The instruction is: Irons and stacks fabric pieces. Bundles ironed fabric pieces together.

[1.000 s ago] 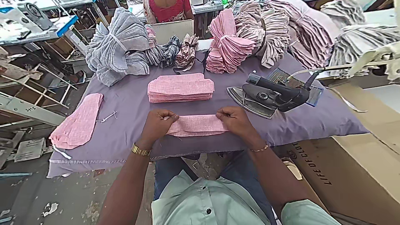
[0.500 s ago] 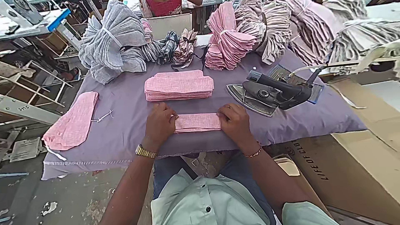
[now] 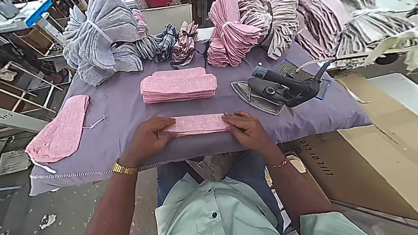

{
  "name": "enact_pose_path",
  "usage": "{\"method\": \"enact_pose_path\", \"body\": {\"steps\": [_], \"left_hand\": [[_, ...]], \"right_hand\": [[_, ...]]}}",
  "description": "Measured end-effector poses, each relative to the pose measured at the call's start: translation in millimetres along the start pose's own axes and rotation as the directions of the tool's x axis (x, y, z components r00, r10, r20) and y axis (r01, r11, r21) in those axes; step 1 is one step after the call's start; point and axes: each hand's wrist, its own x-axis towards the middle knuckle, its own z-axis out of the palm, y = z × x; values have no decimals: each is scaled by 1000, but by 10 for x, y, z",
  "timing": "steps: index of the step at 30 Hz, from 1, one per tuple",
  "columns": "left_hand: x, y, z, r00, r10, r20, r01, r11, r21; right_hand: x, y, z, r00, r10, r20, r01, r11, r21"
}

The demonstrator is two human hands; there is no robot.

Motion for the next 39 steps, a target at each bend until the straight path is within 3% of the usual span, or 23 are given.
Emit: {"method": "enact_pose_path", "body": {"steps": [2,10,12,17,22,27,39], "left_hand": [[-59,-55,-46,999,33,37,-31,998,-60],[-88,-65,5,998,58,-21,-59,997,-59],[-81,-52,28,998,55,-37,-57,997,-47],[-47,-2,-7,998,17,-59,-21,998,-60],[-28,-6,-54,1000,-3,-25,2,999,-35],[-34,-33,-38,1000,11,27,-11,1000,-8],[-72,20,-2,998,-24,65,14,989,150]], "right_hand": [[-20,36,-33,998,-49,34,48,999,20],[-39,19,121,969,-234,-86,213,957,-195],[-24,3,173,970,-206,-126,172,956,-237],[31,-82,232,974,54,-220,-88,985,-150],[63,-102,156,978,161,-128,-178,976,-128],[67,-101,129,992,109,-66,-120,975,-188],[40,-139,237,996,-32,-84,-4,920,-391]]}}
